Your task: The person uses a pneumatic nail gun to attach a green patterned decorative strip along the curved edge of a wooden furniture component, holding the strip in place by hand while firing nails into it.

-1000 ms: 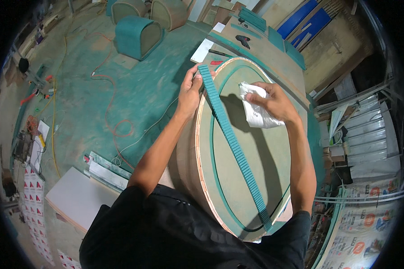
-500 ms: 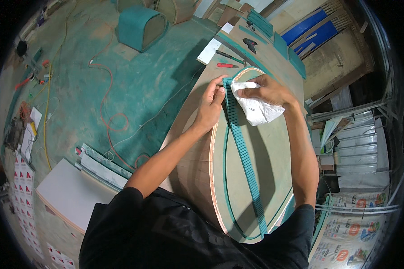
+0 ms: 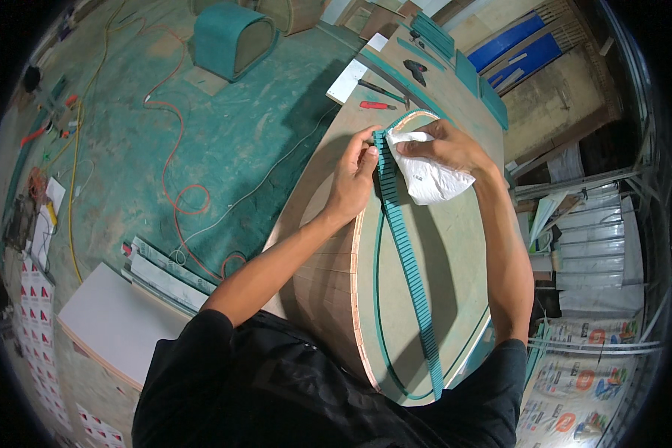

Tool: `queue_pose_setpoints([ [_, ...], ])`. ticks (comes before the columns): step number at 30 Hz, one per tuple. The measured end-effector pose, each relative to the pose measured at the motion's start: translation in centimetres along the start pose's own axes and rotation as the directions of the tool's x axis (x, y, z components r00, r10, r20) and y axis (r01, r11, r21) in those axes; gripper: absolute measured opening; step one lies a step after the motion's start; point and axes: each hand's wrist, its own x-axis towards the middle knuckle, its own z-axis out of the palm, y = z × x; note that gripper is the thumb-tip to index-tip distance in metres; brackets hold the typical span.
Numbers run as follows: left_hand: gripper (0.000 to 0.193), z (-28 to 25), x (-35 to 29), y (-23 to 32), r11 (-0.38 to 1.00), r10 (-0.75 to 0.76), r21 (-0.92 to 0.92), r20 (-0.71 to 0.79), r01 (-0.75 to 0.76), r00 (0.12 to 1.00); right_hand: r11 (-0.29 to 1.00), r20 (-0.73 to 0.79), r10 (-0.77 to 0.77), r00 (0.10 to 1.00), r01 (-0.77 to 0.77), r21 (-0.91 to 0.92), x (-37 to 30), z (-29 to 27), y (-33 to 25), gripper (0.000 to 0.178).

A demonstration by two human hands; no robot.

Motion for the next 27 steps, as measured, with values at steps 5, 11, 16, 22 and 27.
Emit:
queue_pose_setpoints([
  [5, 0.035, 0.0, 0.1, 0.1, 0.998, 0.052, -0.016, -0.013, -0.053, 0.999, 1.000, -0.012, 0.000, 1.000, 0.000, -0.002, 0.3, 0.1, -0.2, 0.031],
  [11, 0.035, -0.1, 0.2, -0.1, 0.999, 0.038, -0.006, 0.002, -0.038, 0.999, 0.995, -0.049, -0.093, 0.994, 0.094, 0.025, -0.2, 0.5, 0.9, 0.041],
  [16, 0.038, -0.3, 0.5, -0.3, 1.000, 0.022, -0.004, 0.041, -0.022, 0.999, 0.997, -0.011, -0.027, 1.000, 0.026, -0.078, -0.4, 0.6, 2.4, 0.045],
  [22, 0.035, 0.0, 0.4, 0.5, 0.997, 0.052, -0.051, 0.021, -0.051, 0.998, 0.994, 0.048, -0.011, 0.999, 0.016, -0.104, -1.5, 1.5, 2.9, 0.043],
  [27, 0.038, 0.1, 0.2, 0.7, 0.998, 0.016, -0.056, 0.048, -0.013, 0.999, 0.988, 0.043, 0.057, 0.997, -0.050, -0.145, -2.8, 2.1, 4.1, 0.042],
])
